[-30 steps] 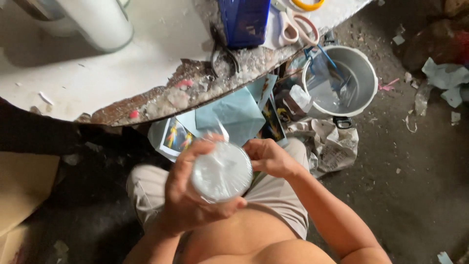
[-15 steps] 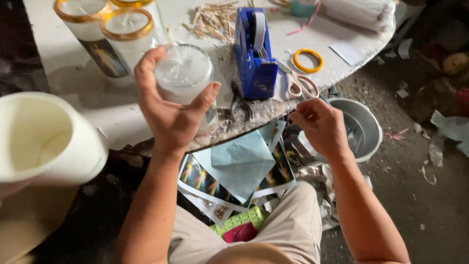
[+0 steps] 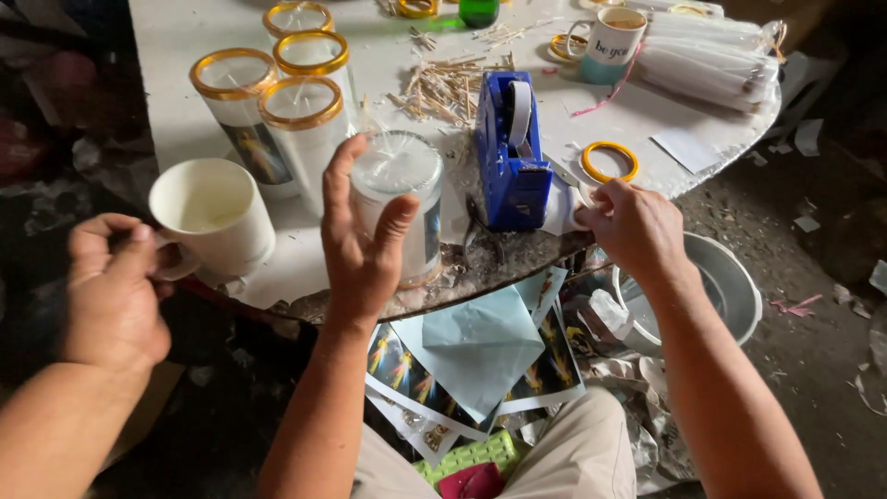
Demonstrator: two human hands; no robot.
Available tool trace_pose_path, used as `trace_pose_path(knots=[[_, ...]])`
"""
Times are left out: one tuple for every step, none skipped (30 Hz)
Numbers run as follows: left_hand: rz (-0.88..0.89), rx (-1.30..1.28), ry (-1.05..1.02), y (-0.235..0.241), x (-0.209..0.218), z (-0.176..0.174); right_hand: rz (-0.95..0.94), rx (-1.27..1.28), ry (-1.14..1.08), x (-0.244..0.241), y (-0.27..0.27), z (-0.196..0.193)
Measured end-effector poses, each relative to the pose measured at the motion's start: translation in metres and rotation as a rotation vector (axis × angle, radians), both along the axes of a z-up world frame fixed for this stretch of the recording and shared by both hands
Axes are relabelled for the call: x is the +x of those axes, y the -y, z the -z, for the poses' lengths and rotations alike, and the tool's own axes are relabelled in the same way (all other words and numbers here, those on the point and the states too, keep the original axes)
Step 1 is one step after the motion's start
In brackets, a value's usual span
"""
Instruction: The person assembles candles by applying clear tape to the rim of a white candle with a gold top, then places a printed image into a plastic sleeve and inserts it into the candle. The person repeats this process for multiple candles.
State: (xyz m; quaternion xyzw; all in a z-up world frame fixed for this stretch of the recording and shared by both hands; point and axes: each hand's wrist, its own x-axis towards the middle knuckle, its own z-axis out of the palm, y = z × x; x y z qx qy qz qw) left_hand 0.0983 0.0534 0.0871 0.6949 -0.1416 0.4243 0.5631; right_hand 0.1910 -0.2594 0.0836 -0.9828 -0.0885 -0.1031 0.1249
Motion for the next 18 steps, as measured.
trace_pose_path(knots=[[-0.003, 0.003, 0.005, 0.005, -0.001, -0.001, -0.003, 0.003, 0.005, -0.003, -0.004, -0.009], [-0.016, -0.007, 0.008, 0.01, -0.002, -0.002, 0.023, -0.083, -0.091, -0.007, -0.007, -0.018], [-0.027, -0.018, 0.012, 0.016, -0.003, -0.003, 0.051, -0.17, -0.186, -0.01, -0.01, -0.028], [-0.029, -0.017, 0.018, 0.02, -0.002, -0.002, 0.05, -0.169, -0.179, -0.01, -0.011, -0.032], [-0.067, -0.014, 0.032, 0.024, -0.001, -0.001, 0.047, -0.215, -0.231, -0.011, -0.011, -0.036], [-0.106, -0.012, 0.046, 0.028, 0.0, 0.0, 0.046, -0.261, -0.283, -0.012, -0.011, -0.039], [-0.108, -0.017, 0.047, 0.027, 0.0, 0.001, 0.044, -0.266, -0.282, -0.009, -0.006, -0.034], [-0.081, -0.03, 0.04, 0.026, -0.001, 0.001, 0.012, -0.246, -0.308, -0.007, -0.001, -0.028], [-0.056, -0.042, 0.037, 0.025, 0.0, 0.001, -0.022, -0.226, -0.331, -0.003, 0.003, -0.024], [-0.061, -0.046, 0.042, 0.019, -0.006, -0.006, -0.026, -0.23, -0.325, -0.005, 0.006, -0.024], [-0.023, -0.05, -0.046, 0.014, -0.011, -0.013, -0.029, -0.066, -0.33, -0.008, 0.01, -0.025], [0.015, -0.053, -0.134, 0.008, -0.016, -0.02, -0.033, 0.098, -0.334, -0.011, 0.013, -0.025], [0.012, -0.056, -0.129, 0.002, -0.014, -0.026, -0.036, 0.094, -0.329, -0.022, 0.009, -0.037], [0.047, -0.015, -0.095, -0.005, -0.013, -0.032, 0.003, 0.25, -0.303, -0.032, 0.005, -0.049], [0.081, 0.025, -0.068, -0.012, -0.013, -0.037, 0.043, 0.406, -0.284, -0.044, 0.001, -0.059], [0.077, 0.022, -0.07, -0.017, -0.009, -0.04, 0.04, 0.402, -0.288, -0.046, 0.007, -0.058], [0.036, 0.098, -0.056, -0.023, -0.005, -0.044, -0.231, 0.607, -0.201, -0.05, 0.014, -0.057], [-0.005, 0.175, -0.042, -0.028, -0.001, -0.048, -0.503, 0.809, -0.105, -0.053, 0.02, -0.055]])
